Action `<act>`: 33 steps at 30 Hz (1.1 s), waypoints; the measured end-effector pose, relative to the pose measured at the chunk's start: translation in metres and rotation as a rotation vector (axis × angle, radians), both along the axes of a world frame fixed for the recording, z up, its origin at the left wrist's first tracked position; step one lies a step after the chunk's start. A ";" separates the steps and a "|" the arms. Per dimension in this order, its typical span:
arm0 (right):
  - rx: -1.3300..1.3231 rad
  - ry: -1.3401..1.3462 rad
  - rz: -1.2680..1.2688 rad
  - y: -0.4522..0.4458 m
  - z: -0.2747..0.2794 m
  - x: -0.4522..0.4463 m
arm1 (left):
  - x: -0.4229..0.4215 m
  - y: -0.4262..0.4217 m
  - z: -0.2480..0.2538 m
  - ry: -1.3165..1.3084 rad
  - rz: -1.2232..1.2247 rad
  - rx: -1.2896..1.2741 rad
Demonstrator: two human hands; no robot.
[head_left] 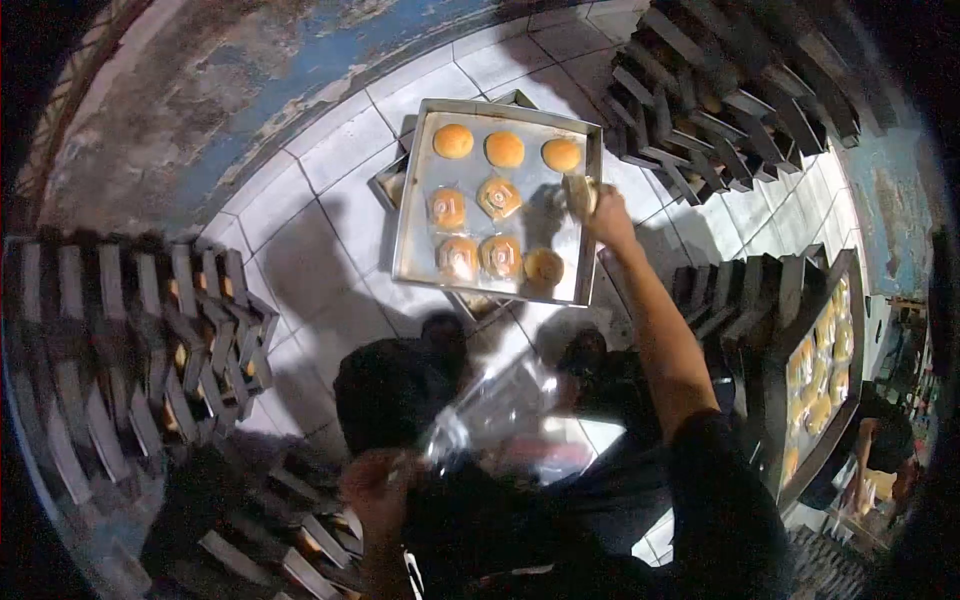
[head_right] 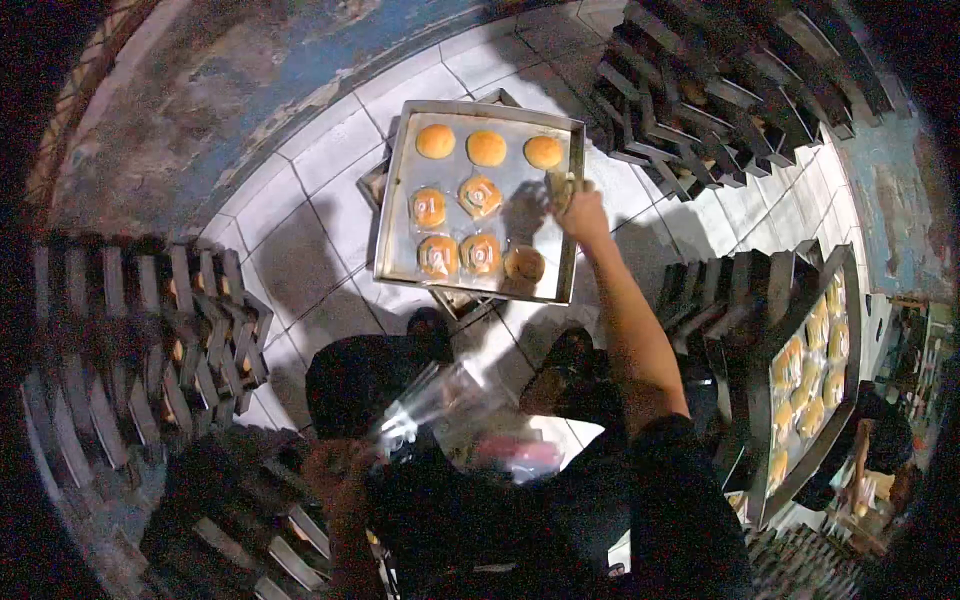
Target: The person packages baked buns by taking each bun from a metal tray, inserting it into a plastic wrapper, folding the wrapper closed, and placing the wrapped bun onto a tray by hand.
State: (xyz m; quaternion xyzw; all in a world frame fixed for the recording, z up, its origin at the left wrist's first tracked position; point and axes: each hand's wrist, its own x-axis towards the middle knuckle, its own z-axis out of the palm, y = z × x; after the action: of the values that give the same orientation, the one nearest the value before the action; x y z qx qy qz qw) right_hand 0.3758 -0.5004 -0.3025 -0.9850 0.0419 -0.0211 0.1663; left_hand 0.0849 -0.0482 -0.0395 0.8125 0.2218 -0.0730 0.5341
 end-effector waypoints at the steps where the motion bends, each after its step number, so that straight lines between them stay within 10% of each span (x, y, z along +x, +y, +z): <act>1: -0.079 0.035 -0.069 -0.014 -0.015 0.018 | -0.002 0.002 -0.006 -0.004 0.028 0.036; 7: 0.115 0.347 -0.094 0.031 0.012 0.051 | -0.151 0.114 -0.148 -0.298 -0.200 0.610; 14: 0.398 -0.119 -0.247 -0.058 -0.152 0.172 | -0.058 0.038 -0.060 0.043 0.009 0.113; 16: 0.393 0.297 -0.333 -0.075 -0.193 0.194 | -0.054 0.037 -0.058 0.058 0.011 0.094; 24: 0.743 -0.427 -0.194 0.075 -0.053 0.078 | -0.041 0.035 -0.055 0.055 0.079 -0.046; 30: 1.788 0.385 0.044 0.111 0.170 -0.071 | 0.014 0.009 -0.025 0.015 0.133 -0.378; 33: 1.856 0.450 0.091 0.121 0.221 -0.134 | 0.019 0.003 -0.018 0.034 0.190 -0.530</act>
State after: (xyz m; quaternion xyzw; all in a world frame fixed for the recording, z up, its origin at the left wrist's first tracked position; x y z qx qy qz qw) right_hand 0.2413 -0.3798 -0.0814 -0.4418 0.0346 0.2168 0.8698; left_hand 0.1043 -0.0452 -0.0573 0.6187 0.2794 -0.0918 0.7285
